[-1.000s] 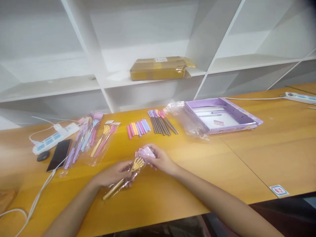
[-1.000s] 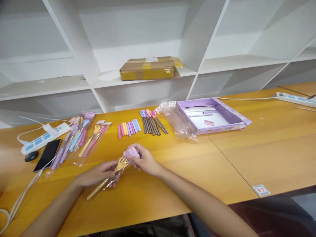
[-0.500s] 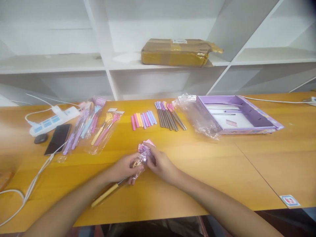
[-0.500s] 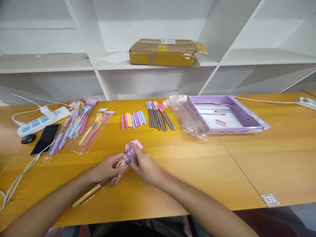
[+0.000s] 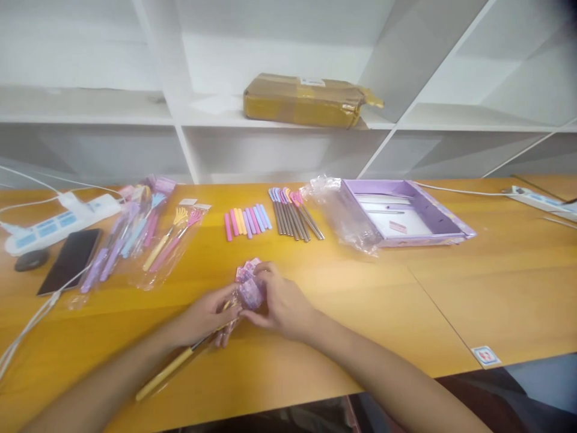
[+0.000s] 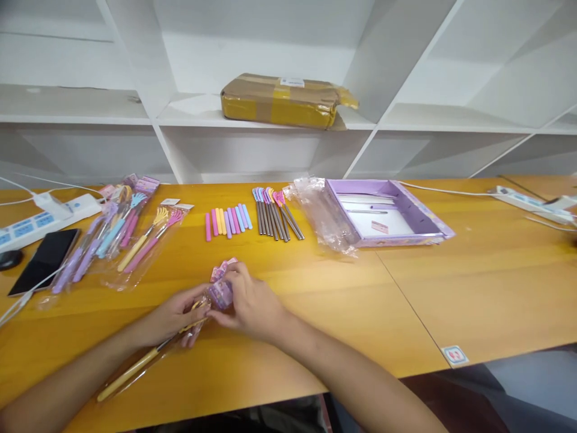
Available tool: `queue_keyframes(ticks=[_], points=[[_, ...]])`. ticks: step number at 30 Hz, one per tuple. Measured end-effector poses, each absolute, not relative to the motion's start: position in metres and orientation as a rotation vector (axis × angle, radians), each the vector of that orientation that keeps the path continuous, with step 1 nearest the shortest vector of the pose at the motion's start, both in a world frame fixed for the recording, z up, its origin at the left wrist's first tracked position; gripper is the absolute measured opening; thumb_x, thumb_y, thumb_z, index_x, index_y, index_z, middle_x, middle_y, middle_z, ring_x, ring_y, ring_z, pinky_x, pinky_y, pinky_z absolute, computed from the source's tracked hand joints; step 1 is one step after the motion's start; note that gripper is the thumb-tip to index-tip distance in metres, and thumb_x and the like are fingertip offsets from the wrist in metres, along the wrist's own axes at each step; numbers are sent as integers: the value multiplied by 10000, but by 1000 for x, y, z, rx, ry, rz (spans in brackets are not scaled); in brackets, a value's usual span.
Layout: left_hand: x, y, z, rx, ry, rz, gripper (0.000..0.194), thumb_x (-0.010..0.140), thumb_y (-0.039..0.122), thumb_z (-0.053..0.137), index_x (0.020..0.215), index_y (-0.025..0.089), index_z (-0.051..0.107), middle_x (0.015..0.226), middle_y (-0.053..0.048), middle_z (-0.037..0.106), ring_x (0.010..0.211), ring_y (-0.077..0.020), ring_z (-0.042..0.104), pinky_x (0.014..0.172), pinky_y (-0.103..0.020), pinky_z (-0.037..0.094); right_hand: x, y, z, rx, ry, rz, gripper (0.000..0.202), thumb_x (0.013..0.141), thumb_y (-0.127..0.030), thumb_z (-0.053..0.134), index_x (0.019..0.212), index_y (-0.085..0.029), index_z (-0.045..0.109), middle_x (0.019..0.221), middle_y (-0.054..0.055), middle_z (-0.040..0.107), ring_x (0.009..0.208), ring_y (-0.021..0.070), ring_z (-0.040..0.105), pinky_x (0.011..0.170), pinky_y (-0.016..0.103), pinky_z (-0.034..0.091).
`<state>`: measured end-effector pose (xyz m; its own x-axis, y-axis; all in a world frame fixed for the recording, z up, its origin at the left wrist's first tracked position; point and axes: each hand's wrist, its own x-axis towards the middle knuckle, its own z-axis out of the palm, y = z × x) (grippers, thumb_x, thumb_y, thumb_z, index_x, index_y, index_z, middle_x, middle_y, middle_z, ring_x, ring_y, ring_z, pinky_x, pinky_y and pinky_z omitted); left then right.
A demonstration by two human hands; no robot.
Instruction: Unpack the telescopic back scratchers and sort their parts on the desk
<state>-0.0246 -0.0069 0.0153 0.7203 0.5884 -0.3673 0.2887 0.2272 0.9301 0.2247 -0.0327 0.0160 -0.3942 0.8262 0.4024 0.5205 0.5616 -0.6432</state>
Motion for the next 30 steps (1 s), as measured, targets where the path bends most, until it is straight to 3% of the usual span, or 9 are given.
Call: queue_keyframes(ticks=[4, 8, 12, 18, 22, 26, 30], points=[[-24, -8, 17, 1338, 804, 245, 681, 1021, 597, 621, 1538, 186, 453, 656, 14, 670, 510, -150, 650, 486, -212, 506, 224, -30, 7, -1158, -2064, 497, 369, 1001, -240, 616, 1301, -253, 401, 1269, 136, 588, 910, 229, 689, 671, 335, 568], [-23, -8, 17, 1328, 821, 237, 719, 1015, 621, 612, 1555, 180, 436, 640, 16, 664, 496, -153, 638, 473, -219, 504, 236, -21, 11, -1178, -2093, 460, 218, 1040, -158, 507, 1221, -255, 435, 1229, 124, 596, 935, 228, 683, 715, 349, 580], [-22, -8, 16, 1334, 824, 251, 700, 1014, 613, 621, 1540, 180, 460, 643, 8, 675, 508, -148, 639, 487, -213, 505, 243, -20, 24, -1176, -2184, 486, 113, 1051, -153, 485, 1082, -239, 552, 1247, 123, 570, 956, 222, 659, 780, 376, 588], [-23, -9, 14, 1352, 797, 246, 633, 1027, 605, 600, 1498, 196, 495, 630, 25, 658, 496, -139, 626, 483, -207, 507, 240, -24, 27, -994, -2074, 695, 22, 1043, -240, 611, 1060, -240, 626, 1218, 103, 555, 1041, 223, 627, 916, 394, 574], [-25, -9, 19, 1390, 819, 218, 534, 1031, 599, 583, 1381, 198, 544, 617, 34, 640, 471, -135, 612, 452, -191, 475, 244, -16, 25, -964, -1970, 760, 101, 1058, -283, 620, 997, -221, 670, 1148, 98, 545, 1054, 228, 597, 918, 380, 543], [-31, -9, 24, 1422, 850, 117, 386, 1018, 554, 600, 1145, 190, 618, 609, 44, 607, 439, -125, 582, 409, -182, 430, 256, 1, 20, -1068, -1843, 753, 338, 1111, -367, 508, 839, -206, 628, 1011, 73, 513, 995, 222, 558, 912, 377, 501], [-34, -8, 26, 1398, 833, 71, 422, 996, 558, 634, 1189, 184, 597, 644, 42, 626, 427, -115, 567, 406, -186, 418, 259, 13, 9, -1231, -1883, 718, 422, 1095, -504, 502, 800, -212, 581, 993, 67, 500, 928, 224, 551, 860, 375, 474]])
